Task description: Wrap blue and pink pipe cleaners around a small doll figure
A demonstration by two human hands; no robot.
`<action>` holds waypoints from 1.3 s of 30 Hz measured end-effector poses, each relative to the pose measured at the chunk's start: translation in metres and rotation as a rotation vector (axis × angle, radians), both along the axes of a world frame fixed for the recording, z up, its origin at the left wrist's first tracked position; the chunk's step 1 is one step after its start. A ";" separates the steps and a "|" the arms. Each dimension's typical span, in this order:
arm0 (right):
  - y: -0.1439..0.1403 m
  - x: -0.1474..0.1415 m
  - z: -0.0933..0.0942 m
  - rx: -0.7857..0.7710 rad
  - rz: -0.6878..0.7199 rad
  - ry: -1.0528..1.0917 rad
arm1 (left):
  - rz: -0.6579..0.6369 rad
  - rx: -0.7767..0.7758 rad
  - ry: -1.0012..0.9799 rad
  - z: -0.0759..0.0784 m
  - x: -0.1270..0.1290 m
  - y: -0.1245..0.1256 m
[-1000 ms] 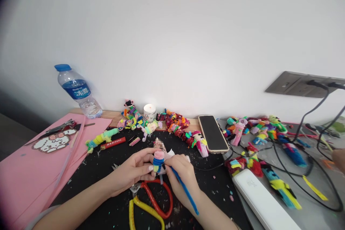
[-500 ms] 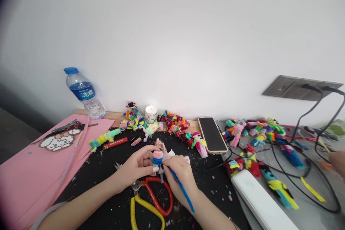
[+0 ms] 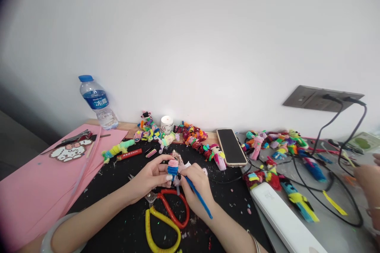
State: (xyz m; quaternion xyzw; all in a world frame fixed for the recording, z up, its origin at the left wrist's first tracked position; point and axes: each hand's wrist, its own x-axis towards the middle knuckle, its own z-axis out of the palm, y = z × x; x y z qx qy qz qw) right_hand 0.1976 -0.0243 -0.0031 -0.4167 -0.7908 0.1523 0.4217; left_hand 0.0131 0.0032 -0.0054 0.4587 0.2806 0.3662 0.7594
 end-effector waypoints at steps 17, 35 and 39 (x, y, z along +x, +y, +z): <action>0.002 0.000 -0.002 0.028 -0.005 -0.038 | -0.030 -0.008 0.002 0.003 -0.001 -0.001; 0.004 0.002 -0.004 -0.021 -0.090 -0.037 | -0.011 0.040 -0.029 0.000 0.000 -0.001; 0.003 0.002 -0.003 -0.002 -0.066 -0.027 | 0.008 0.049 -0.033 -0.001 0.002 -0.001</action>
